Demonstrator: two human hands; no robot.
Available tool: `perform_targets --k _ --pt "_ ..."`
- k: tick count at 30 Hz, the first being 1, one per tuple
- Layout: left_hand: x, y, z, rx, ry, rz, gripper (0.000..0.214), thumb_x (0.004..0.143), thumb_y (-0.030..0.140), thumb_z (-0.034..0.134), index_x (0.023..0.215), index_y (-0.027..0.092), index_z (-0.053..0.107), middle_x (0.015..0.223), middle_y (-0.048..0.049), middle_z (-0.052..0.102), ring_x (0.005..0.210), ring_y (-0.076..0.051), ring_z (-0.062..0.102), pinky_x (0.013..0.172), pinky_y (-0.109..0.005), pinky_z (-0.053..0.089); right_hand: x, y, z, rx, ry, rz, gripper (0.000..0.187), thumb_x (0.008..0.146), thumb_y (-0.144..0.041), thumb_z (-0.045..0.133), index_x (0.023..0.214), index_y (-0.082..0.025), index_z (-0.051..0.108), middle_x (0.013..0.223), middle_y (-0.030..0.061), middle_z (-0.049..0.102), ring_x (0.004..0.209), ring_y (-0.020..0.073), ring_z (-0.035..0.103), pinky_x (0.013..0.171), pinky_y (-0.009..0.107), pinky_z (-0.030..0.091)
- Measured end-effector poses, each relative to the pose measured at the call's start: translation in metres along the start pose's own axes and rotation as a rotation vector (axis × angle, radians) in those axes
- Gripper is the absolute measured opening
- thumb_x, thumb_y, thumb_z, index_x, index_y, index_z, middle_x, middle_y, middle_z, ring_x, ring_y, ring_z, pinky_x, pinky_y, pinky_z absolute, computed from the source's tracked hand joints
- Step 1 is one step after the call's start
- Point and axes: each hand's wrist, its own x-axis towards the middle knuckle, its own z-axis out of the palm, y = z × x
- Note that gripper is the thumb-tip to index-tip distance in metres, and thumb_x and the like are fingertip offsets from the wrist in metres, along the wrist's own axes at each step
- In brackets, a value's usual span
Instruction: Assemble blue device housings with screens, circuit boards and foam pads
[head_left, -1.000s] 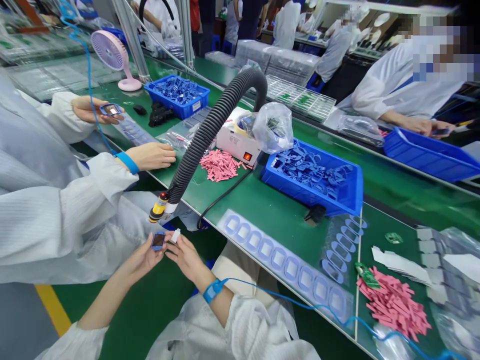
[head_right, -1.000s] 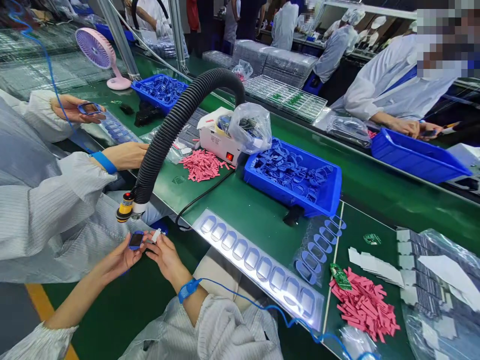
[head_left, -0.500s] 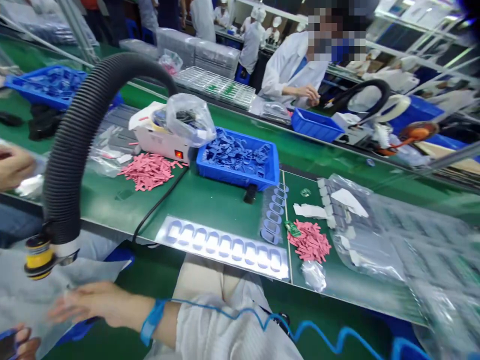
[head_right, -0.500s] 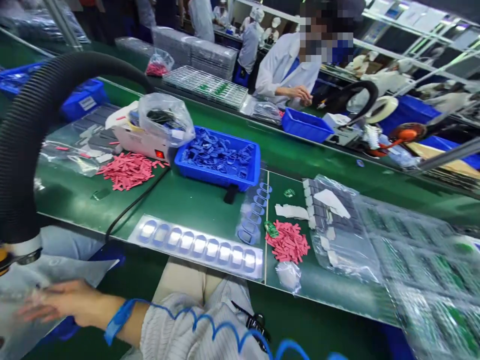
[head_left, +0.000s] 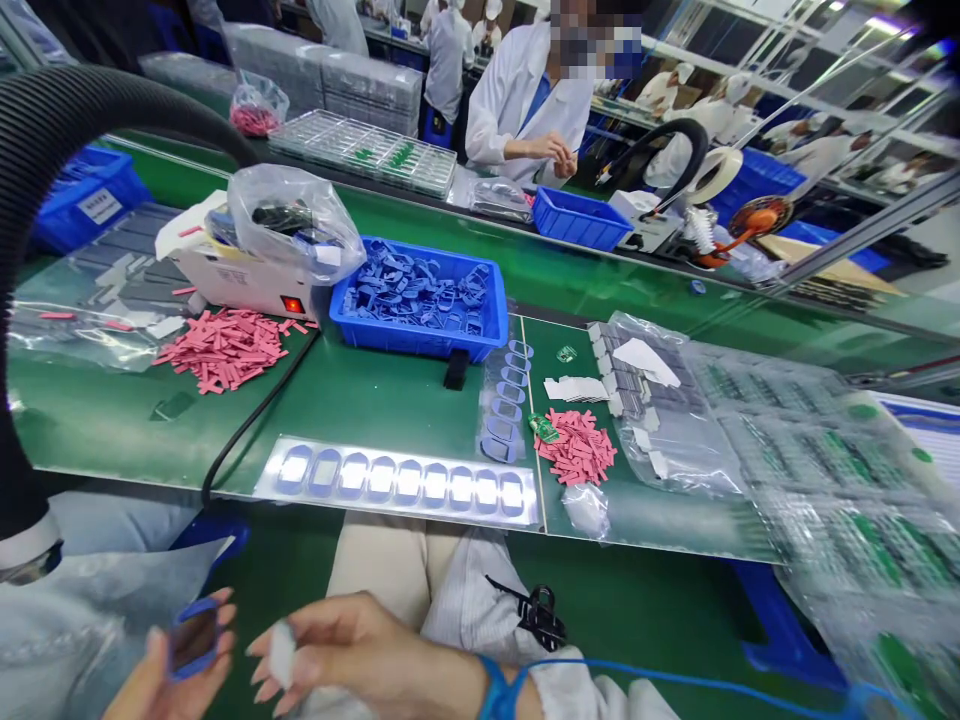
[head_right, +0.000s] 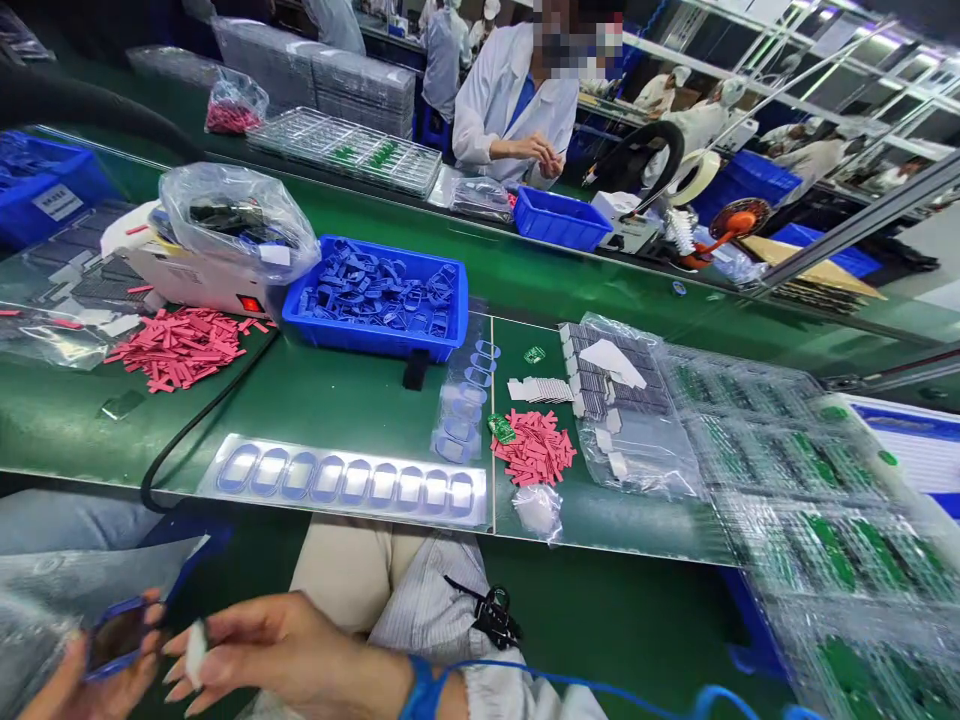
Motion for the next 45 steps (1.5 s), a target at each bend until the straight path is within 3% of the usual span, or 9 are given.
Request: perform_targets --k 2,7,16,21,28,31,37,41,45 --pt "-0.03 -0.013 0.058 -0.008 -0.065 0.044 0.038 0.046 0.04 0.088 0.076 0.021 0.076 0.068 -0.0011 0.077 0.058 -0.016 0.07 0.055 -0.019 0.059 -0.025 -0.031 -0.004 0.056 0.029 -0.118 0.06 0.05 -0.046 0.086 0.099 -0.018 0.067 0.077 0.0006 0.066 0.067 0.0108 0.063 0.064 0.022 0.05" --pt "-0.073 -0.036 0.173 0.009 -0.341 0.013 0.041 0.049 0.045 0.086 0.076 0.016 0.077 0.067 -0.0053 0.074 0.061 -0.017 0.068 0.057 -0.021 0.055 -0.073 -0.092 -0.019 0.202 0.129 -0.508 0.035 0.071 -0.048 0.075 0.092 -0.023 0.063 0.071 -0.0015 0.064 0.061 0.0077 0.058 0.059 0.017 0.048" --pt "-0.086 -0.068 0.259 -0.198 -0.697 0.069 0.026 0.072 0.039 0.074 0.094 0.024 0.075 0.09 -0.0012 0.077 0.082 -0.015 0.071 0.073 -0.018 0.055 -0.117 -0.128 -0.033 0.221 0.094 -0.722 0.022 0.084 -0.044 0.063 0.087 -0.023 0.068 0.068 -0.0024 0.061 0.056 0.0039 0.052 0.057 0.012 0.048" --pt "-0.087 -0.082 0.282 -0.195 -0.777 0.044 0.026 0.073 0.036 0.074 0.095 0.023 0.074 0.094 -0.0017 0.077 0.086 -0.015 0.072 0.079 -0.019 0.055 -0.133 -0.133 -0.044 0.198 0.185 -0.729 0.025 0.081 -0.047 0.065 0.082 -0.023 0.071 0.066 -0.0028 0.058 0.053 0.0029 0.052 0.059 0.011 0.05" --pt "-0.088 -0.088 0.289 -0.176 -0.798 0.05 0.025 0.074 0.035 0.073 0.096 0.024 0.073 0.095 0.0009 0.078 0.089 -0.015 0.072 0.08 -0.018 0.056 -0.147 -0.139 -0.042 0.001 0.321 -0.886 0.024 0.084 -0.047 0.06 0.091 -0.026 0.069 0.069 -0.0018 0.059 0.056 0.0065 0.055 0.054 0.015 0.05" --pt "-0.088 -0.088 0.287 -0.149 -0.802 0.067 0.025 0.077 0.036 0.07 0.099 0.025 0.073 0.101 0.001 0.077 0.095 -0.016 0.07 0.083 -0.018 0.055 -0.157 -0.14 -0.039 -0.281 0.461 -1.105 0.026 0.085 -0.048 0.058 0.1 -0.028 0.066 0.071 -0.0018 0.06 0.059 0.0102 0.056 0.051 0.021 0.049" --pt "-0.09 -0.087 0.287 -0.153 -0.805 0.1 0.024 0.077 0.034 0.071 0.099 0.025 0.072 0.101 0.0021 0.077 0.096 -0.015 0.07 0.082 -0.018 0.054 -0.17 -0.137 -0.042 -1.355 0.724 -1.507 0.025 0.086 -0.026 0.063 0.109 -0.017 0.066 0.087 0.0057 0.071 0.079 0.0215 0.064 0.067 0.038 0.05" --pt "-0.088 -0.089 0.287 -0.135 -0.818 0.136 0.025 0.076 0.034 0.072 0.1 0.027 0.072 0.102 0.003 0.077 0.095 -0.012 0.07 0.079 -0.014 0.054 -0.171 -0.133 -0.037 -1.681 0.931 -1.426 0.017 0.085 -0.023 0.064 0.101 -0.022 0.07 0.09 0.0029 0.074 0.084 0.0223 0.064 0.071 0.039 0.051" --pt "-0.086 -0.095 0.284 -0.067 -0.804 0.219 0.027 0.073 0.035 0.075 0.098 0.027 0.073 0.104 0.0004 0.076 0.097 -0.013 0.069 0.081 -0.013 0.051 -0.173 -0.128 -0.032 -1.789 0.995 -1.283 0.013 0.084 -0.024 0.065 0.095 -0.024 0.071 0.091 0.0018 0.075 0.089 0.0241 0.062 0.076 0.041 0.049"
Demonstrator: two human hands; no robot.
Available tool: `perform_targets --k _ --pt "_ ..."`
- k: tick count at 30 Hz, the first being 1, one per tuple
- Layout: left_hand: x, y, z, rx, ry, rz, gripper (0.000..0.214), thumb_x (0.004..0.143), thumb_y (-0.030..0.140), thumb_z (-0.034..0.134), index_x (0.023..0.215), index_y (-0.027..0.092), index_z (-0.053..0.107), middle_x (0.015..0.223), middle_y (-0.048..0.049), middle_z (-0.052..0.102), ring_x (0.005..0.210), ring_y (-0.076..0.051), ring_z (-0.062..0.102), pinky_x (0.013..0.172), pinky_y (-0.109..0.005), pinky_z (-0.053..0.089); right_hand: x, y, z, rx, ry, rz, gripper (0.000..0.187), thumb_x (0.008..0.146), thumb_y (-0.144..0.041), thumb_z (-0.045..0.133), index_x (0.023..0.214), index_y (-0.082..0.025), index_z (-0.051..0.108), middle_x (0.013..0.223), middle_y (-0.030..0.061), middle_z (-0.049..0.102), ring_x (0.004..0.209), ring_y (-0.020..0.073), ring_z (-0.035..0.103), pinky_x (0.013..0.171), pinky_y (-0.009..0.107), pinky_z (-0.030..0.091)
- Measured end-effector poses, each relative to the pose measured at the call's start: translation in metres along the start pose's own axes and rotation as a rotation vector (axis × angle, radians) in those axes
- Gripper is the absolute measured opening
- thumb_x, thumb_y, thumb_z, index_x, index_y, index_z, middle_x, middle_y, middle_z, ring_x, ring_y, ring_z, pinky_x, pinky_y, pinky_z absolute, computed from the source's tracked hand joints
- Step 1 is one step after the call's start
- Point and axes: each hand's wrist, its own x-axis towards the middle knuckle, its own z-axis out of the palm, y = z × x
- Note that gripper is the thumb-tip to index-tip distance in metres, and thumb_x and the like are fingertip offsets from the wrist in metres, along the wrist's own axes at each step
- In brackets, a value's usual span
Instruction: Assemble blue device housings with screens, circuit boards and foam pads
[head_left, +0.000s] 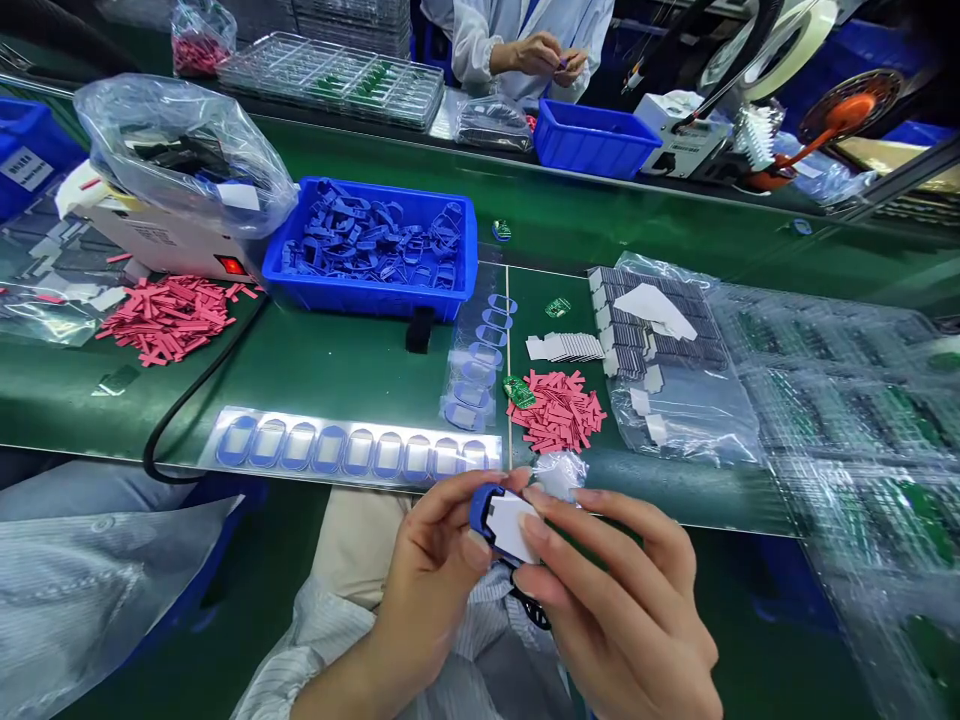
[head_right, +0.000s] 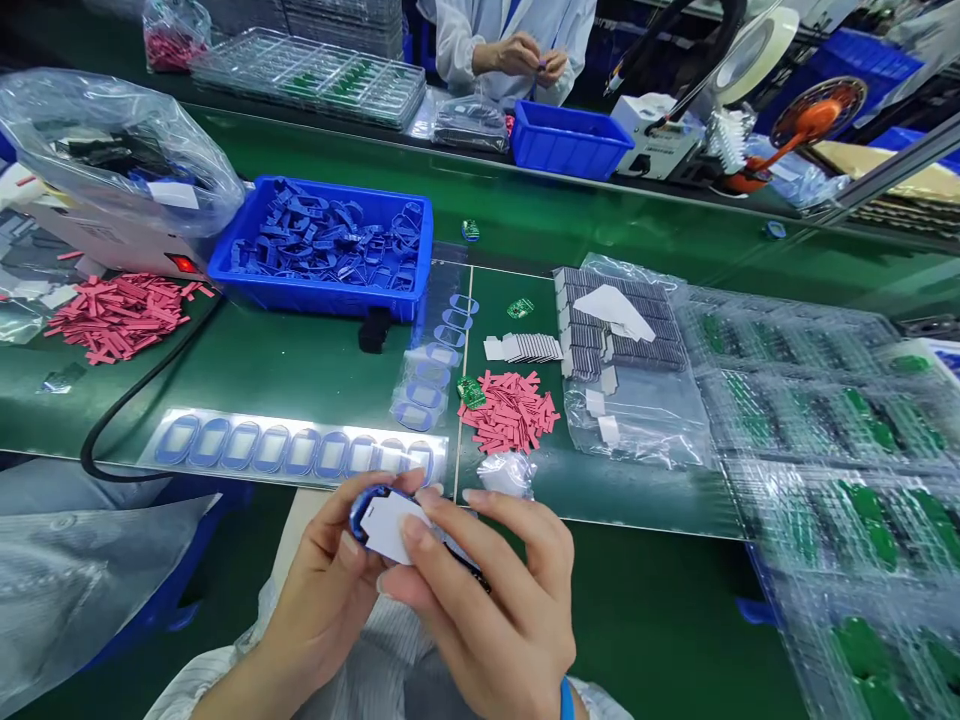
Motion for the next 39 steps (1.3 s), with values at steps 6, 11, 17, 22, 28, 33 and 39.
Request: perform_targets --k 6,11,17,22,28,33,39 --pt "-0.004 -0.007 -0.004 -0.048 0.122 -0.108 0.028 0.066 0.036 0.079 0.092 0.026 0.076 0.089 -0.0007 0.079 0.083 -0.013 0.072 0.075 -0.015 0.054 -0.009 0.002 0.004 -0.013 -0.129 -0.058 0.024 0.089 -0.031 0.058 0.11 -0.025 0.067 0.102 0.0044 0.073 0.098 0.0263 0.055 0.085 0.043 0.042" --pt "-0.006 -0.008 -0.017 -0.129 0.231 -0.24 0.027 0.066 0.033 0.08 0.091 0.023 0.076 0.084 -0.0014 0.079 0.076 -0.012 0.072 0.071 -0.016 0.056 -0.012 -0.001 0.01 0.015 -0.226 -0.105 0.037 0.096 -0.038 0.039 0.108 -0.017 0.067 0.113 0.0139 0.067 0.108 0.0287 0.054 0.09 0.044 0.038" --pt "-0.012 -0.003 -0.036 -0.091 0.29 -0.343 0.024 0.072 0.033 0.074 0.093 0.021 0.075 0.094 -0.0052 0.078 0.085 -0.018 0.073 0.07 -0.02 0.058 -0.011 0.046 0.02 0.009 -0.116 0.178 0.004 0.085 -0.022 0.062 0.088 -0.024 0.064 0.08 0.0027 0.063 0.078 0.0194 0.056 0.07 0.034 0.043" --pt "-0.013 -0.005 -0.048 -0.105 0.313 -0.323 0.023 0.074 0.034 0.073 0.094 0.022 0.074 0.097 -0.0057 0.078 0.09 -0.021 0.072 0.071 -0.022 0.058 -0.007 0.093 0.025 -0.302 -0.23 0.275 0.02 0.08 -0.04 0.068 0.078 -0.021 0.063 0.075 0.0029 0.066 0.076 0.021 0.054 0.066 0.032 0.036" --pt "-0.014 -0.004 -0.047 -0.085 0.306 -0.335 0.023 0.075 0.034 0.072 0.095 0.023 0.074 0.099 -0.0062 0.077 0.091 -0.021 0.072 0.073 -0.021 0.057 -0.01 0.1 0.032 -0.277 -0.203 0.342 0.022 0.079 -0.041 0.069 0.075 -0.02 0.063 0.07 0.002 0.065 0.071 0.02 0.052 0.064 0.031 0.033" --pt "-0.013 -0.001 -0.045 -0.068 0.293 -0.348 0.021 0.077 0.034 0.07 0.095 0.024 0.074 0.098 -0.0048 0.077 0.09 -0.018 0.072 0.074 -0.02 0.057 -0.006 0.101 0.031 -0.102 -0.178 0.315 0.016 0.082 -0.032 0.066 0.072 -0.021 0.062 0.069 0.0006 0.065 0.068 0.0175 0.056 0.064 0.031 0.041" --pt "-0.004 -0.005 -0.037 -0.107 0.244 -0.322 0.024 0.076 0.036 0.071 0.095 0.022 0.074 0.097 -0.0049 0.077 0.089 -0.018 0.072 0.072 -0.019 0.057 0.009 0.067 0.012 0.261 -0.198 0.222 0.008 0.082 -0.016 0.065 0.079 -0.022 0.061 0.07 -0.0011 0.064 0.067 0.0152 0.059 0.061 0.029 0.047"
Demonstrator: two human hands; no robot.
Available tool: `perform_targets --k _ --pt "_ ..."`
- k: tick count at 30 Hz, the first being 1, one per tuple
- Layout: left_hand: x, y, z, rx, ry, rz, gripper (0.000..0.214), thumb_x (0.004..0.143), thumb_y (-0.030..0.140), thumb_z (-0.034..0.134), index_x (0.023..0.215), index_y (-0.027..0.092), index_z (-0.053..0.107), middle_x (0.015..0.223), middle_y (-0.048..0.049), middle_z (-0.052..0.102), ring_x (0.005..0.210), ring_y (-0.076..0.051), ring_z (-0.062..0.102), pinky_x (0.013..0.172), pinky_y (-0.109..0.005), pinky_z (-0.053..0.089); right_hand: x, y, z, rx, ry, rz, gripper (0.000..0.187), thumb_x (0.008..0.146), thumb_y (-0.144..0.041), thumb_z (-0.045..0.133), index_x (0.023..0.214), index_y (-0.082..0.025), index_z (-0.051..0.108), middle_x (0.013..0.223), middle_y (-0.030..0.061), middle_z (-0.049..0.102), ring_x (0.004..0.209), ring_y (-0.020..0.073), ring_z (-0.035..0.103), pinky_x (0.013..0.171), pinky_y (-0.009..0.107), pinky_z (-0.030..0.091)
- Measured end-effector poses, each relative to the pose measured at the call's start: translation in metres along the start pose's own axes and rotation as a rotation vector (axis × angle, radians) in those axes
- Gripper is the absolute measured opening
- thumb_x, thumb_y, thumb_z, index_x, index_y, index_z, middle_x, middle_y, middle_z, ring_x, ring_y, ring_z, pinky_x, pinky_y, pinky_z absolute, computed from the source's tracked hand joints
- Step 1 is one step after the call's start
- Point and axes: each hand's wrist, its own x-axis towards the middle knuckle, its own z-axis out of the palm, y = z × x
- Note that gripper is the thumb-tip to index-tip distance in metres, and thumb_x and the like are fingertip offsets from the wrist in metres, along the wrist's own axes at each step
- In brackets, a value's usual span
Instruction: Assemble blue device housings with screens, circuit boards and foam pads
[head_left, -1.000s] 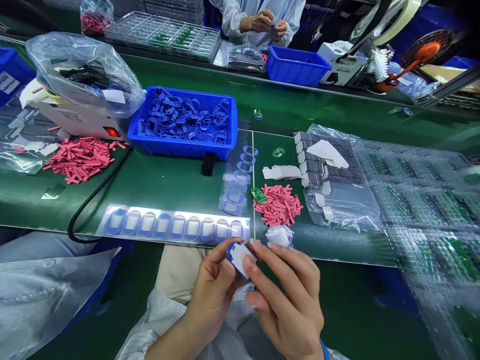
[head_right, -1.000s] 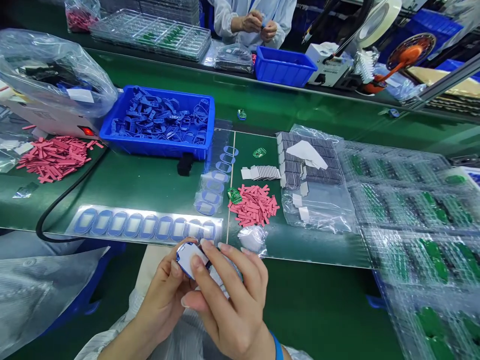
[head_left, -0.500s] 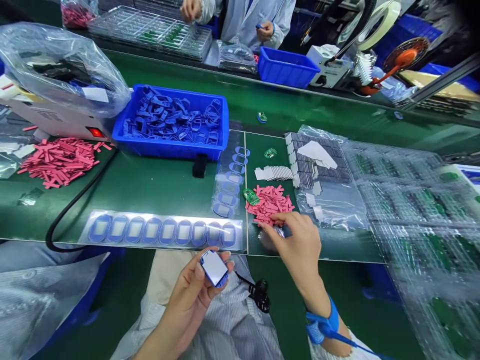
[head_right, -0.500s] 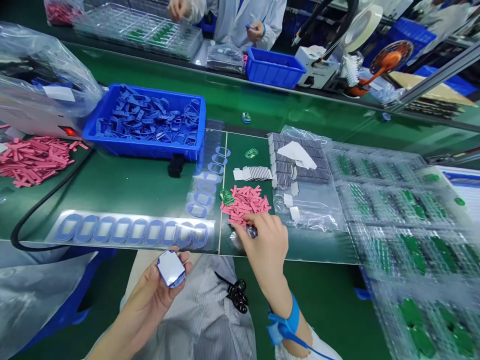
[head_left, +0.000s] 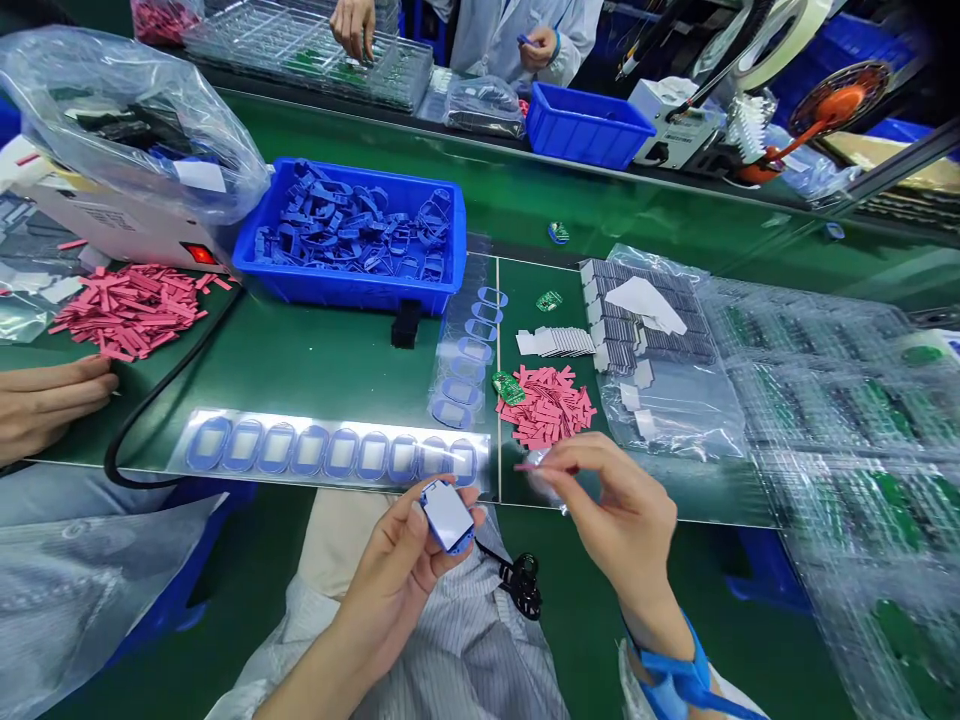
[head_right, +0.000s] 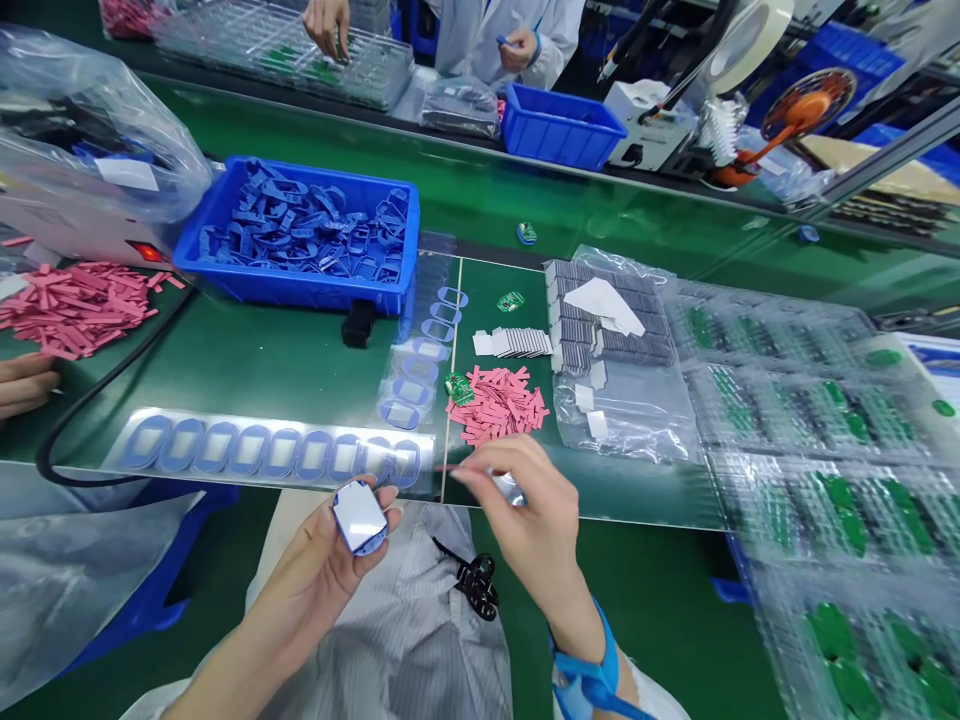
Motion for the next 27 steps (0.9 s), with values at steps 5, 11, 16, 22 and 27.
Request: perform_targets --k 5,11,16,22,27 --pt "0.001 0.0 0.012 0.016 -0.034 0.008 0.025 0.074 0.036 0.073 0.094 0.021 0.074 0.093 -0.0034 0.078 0.081 -0.014 0.072 0.069 -0.018 0.058 0.0 -0.025 -0.002 0.243 -0.25 -0.133 0.016 0.082 -0.006 0.061 0.088 -0.021 0.062 0.077 0.0021 0.065 0.073 0.016 0.06 0.066 0.032 0.049" --pt "-0.001 0.002 0.013 0.031 -0.045 -0.008 0.027 0.072 0.037 0.075 0.094 0.022 0.074 0.094 -0.0044 0.078 0.08 -0.014 0.072 0.067 -0.017 0.057 0.003 -0.022 -0.003 0.189 -0.269 -0.178 0.018 0.081 -0.006 0.06 0.09 -0.021 0.063 0.077 0.0038 0.066 0.071 0.0176 0.061 0.063 0.033 0.051" --pt "-0.002 0.0 0.015 -0.01 -0.018 -0.004 0.025 0.073 0.035 0.074 0.094 0.021 0.074 0.095 -0.0042 0.078 0.081 -0.013 0.071 0.072 -0.018 0.057 -0.007 -0.021 -0.002 0.083 -0.23 -0.361 0.035 0.079 -0.002 0.06 0.109 -0.019 0.063 0.092 0.0072 0.072 0.083 0.0199 0.066 0.068 0.036 0.057" --pt "-0.004 0.001 0.023 -0.067 -0.019 0.008 0.023 0.073 0.033 0.074 0.093 0.021 0.074 0.091 -0.0038 0.078 0.084 -0.013 0.071 0.074 -0.018 0.057 -0.023 -0.026 -0.003 -0.171 -0.192 -0.528 0.04 0.083 -0.007 0.055 0.123 -0.011 0.057 0.112 0.011 0.069 0.106 0.0236 0.065 0.078 0.037 0.061" --pt "-0.005 0.0 0.026 -0.096 -0.04 0.054 0.021 0.078 0.031 0.07 0.096 0.023 0.073 0.1 -0.002 0.077 0.091 -0.013 0.07 0.078 -0.018 0.056 -0.027 -0.035 -0.002 -0.369 -0.179 -0.588 0.029 0.084 -0.008 0.055 0.111 -0.008 0.063 0.114 0.0111 0.066 0.121 0.022 0.054 0.096 0.036 0.053"
